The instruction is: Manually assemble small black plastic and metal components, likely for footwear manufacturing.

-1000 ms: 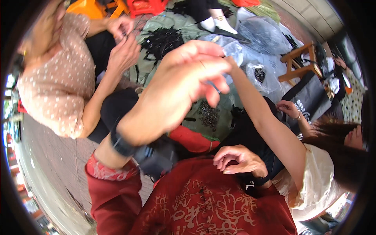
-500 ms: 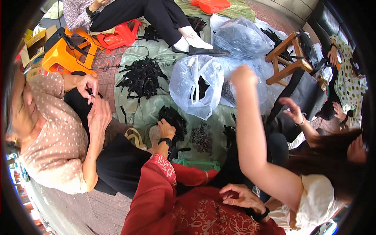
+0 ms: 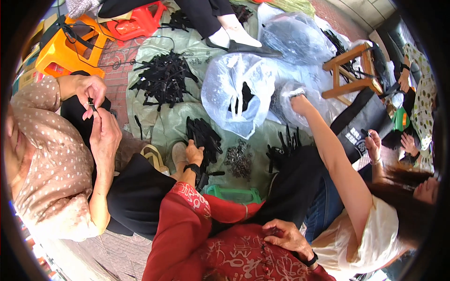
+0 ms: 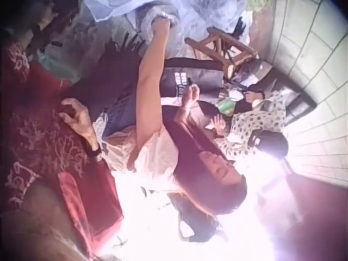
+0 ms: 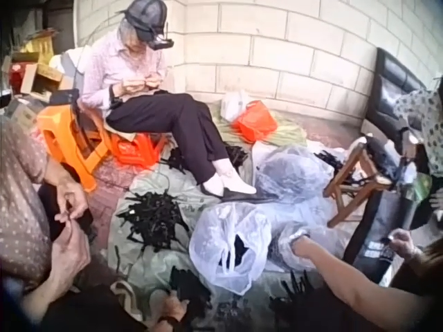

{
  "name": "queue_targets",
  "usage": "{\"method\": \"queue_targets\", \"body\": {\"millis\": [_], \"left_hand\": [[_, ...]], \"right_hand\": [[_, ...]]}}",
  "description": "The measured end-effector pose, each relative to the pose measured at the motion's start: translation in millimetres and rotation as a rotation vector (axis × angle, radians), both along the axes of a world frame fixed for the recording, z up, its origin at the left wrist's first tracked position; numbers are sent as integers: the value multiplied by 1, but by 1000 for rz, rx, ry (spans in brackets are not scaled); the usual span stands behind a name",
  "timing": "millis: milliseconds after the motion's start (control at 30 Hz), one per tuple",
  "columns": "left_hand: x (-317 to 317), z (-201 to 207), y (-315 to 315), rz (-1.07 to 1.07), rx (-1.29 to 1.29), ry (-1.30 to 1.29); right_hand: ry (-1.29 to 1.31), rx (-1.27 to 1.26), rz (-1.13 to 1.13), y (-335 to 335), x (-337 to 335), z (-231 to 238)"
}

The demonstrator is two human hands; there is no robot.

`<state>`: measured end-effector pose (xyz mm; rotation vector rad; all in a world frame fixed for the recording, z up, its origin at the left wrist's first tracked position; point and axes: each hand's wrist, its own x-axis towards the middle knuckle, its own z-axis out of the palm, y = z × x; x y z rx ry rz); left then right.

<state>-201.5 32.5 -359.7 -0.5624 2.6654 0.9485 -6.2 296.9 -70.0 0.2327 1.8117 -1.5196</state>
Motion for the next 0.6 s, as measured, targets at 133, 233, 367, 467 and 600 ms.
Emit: {"method": "queue_targets", "body": {"millis": [133,233,367,467,600], "left_hand": [[0,-1,-4,-37,-74,186],[6,5,-3,-43,-39,203],[13,29,-8,68,182,345],[10,85,25,246,406,87],[26,157,35,342,1158,-242]], "right_hand": [[82,-3,-21,2,-4,4],[159,14,61,3,-14,8],[351,-75,159,3,-24,8],[392,-101,194,5,-37,19],[437,-408,239,-2,-51,48]]}}
